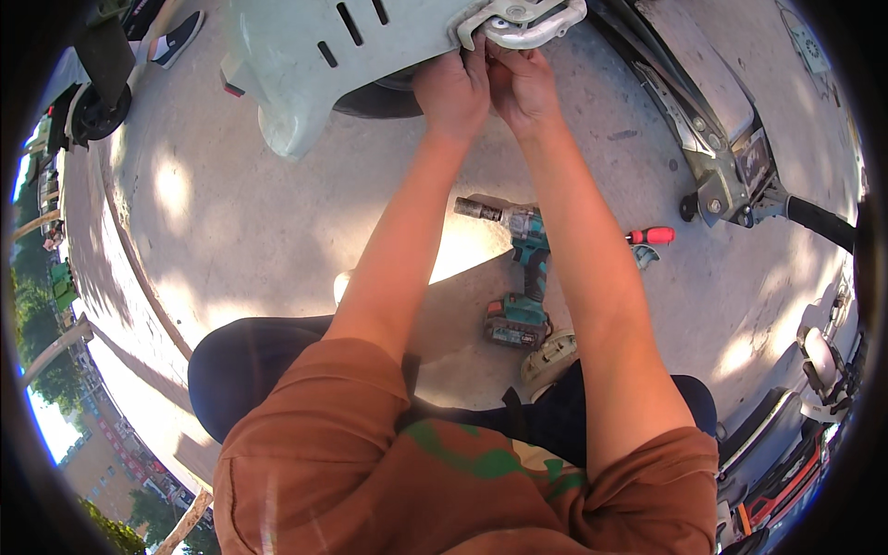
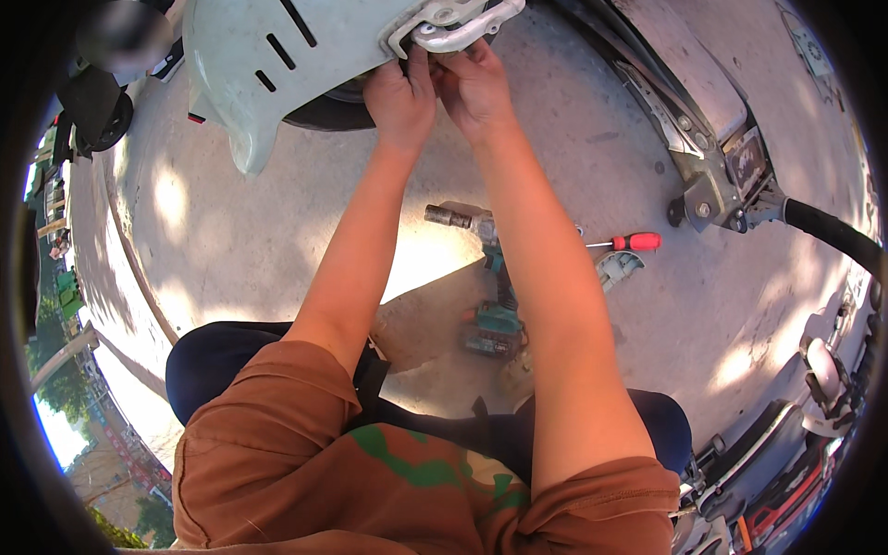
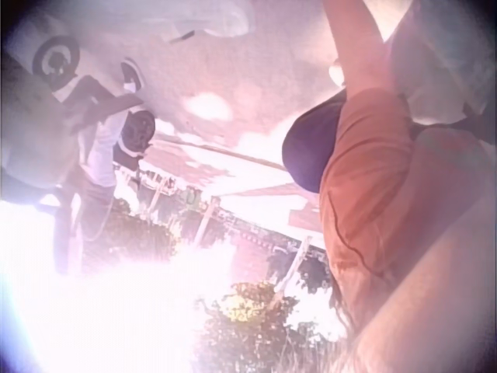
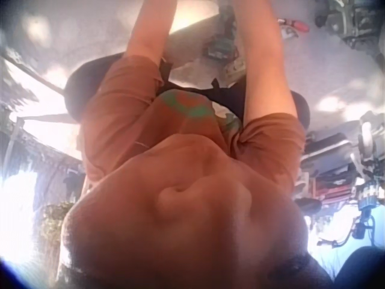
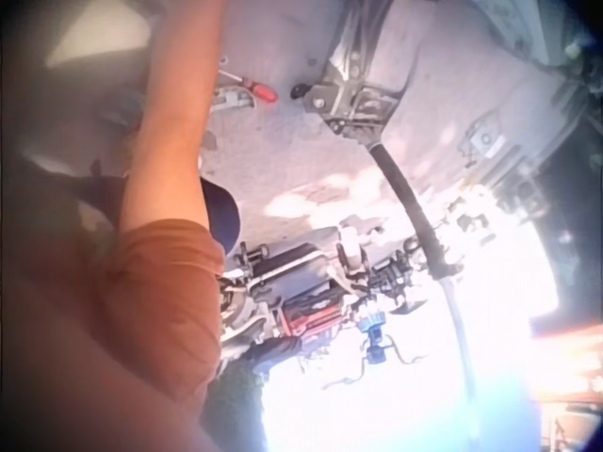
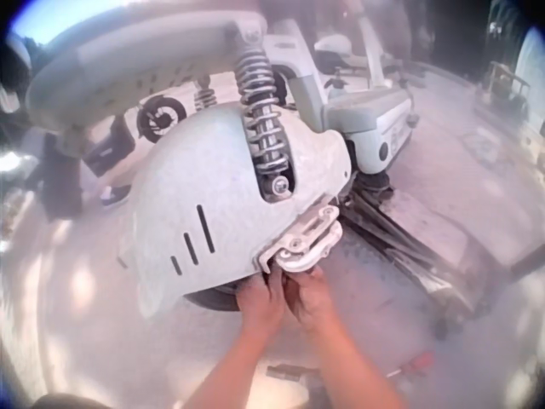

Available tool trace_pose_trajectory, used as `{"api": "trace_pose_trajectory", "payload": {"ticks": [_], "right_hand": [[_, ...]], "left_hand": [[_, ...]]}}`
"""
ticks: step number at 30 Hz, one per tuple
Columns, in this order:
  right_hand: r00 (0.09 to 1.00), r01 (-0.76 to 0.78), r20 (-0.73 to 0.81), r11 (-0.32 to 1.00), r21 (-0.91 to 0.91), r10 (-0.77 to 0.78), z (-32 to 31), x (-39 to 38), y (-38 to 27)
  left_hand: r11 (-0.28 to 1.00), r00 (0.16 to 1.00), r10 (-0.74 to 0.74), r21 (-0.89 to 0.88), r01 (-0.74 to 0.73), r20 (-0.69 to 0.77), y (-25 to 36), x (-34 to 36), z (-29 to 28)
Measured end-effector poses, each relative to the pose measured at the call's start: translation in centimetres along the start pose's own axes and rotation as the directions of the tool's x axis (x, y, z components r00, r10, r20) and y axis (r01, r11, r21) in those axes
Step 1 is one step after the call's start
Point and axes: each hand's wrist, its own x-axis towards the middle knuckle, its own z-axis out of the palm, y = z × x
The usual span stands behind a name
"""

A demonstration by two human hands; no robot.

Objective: The person uses a cordless impact wrench to remove and install bolts on the rear wheel assembly of a light green scooter. They kneel beside the scooter, manipulate the tool with both hands, and adjust the wheel area throughout the clip.

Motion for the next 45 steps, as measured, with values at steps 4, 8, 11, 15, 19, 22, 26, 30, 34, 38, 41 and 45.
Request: {"api": "trace_pose_trajectory", "payload": {"ticks": [4,8,11,15,19,22,26,30,34,38,41,45], "right_hand": [[1.000,0.000,-0.009,1.000,-0.027,0.000,0.4,-0.3,-0.1],[1.000,-0.012,-0.023,0.999,-0.050,0.011,0.3,-0.2,-0.1],[1.000,0.007,-0.025,1.000,-0.027,-0.008,0.2,-0.1,0.0],[1.000,0.011,0.004,1.000,0.002,-0.011,0.0,-0.1,-0.1],[0.999,-0.008,0.046,1.000,0.009,0.007,-0.1,-0.1,0.1],[0.999,0.030,0.027,1.000,0.008,-0.030,-1.1,0.5,0.8],[0.999,0.036,0.036,0.999,0.013,-0.036,-1.5,0.7,1.1],[0.999,0.044,0.026,0.999,0.009,-0.044,-1.6,0.7,1.2],[0.999,-0.013,-0.035,0.999,-0.030,0.012,-1.9,0.7,1.3],[0.998,-0.006,-0.062,0.999,-0.046,0.003,-1.8,0.6,1.3],[0.999,0.017,-0.037,0.999,-0.035,-0.018,-1.8,0.7,1.2],[0.999,0.040,0.009,0.999,0.008,-0.040,-1.5,0.6,1.2]], "left_hand": [[0.999,1.000,0.005,0.046,-0.004,-0.017,-0.4,-0.1,0.6],[0.970,0.970,-0.240,-0.036,0.241,0.033,0.2,-0.4,0.9],[0.934,0.949,-0.314,-0.184,0.305,-0.021,0.5,-0.3,1.5],[0.981,0.981,-0.191,-0.010,0.192,0.039,0.4,-0.4,0.3],[0.996,0.997,-0.080,-0.041,0.080,0.011,-0.4,-0.7,0.0],[0.993,0.996,0.084,0.080,-0.082,-0.014,-0.8,-0.3,0.3],[0.971,0.983,0.182,0.164,-0.176,-0.022,-1.4,0.0,0.5],[0.974,0.981,0.192,0.128,-0.187,-0.022,-1.4,0.2,0.8],[0.985,0.992,-0.029,-0.172,0.008,-0.120,-0.4,0.2,1.8],[0.783,0.873,-0.478,-0.402,0.475,0.100,0.1,-0.3,1.8],[0.931,0.947,-0.306,-0.179,0.318,0.094,-0.2,-0.3,0.8],[0.998,0.998,-0.056,-0.036,0.055,-0.034,0.2,-0.4,0.4]]}}
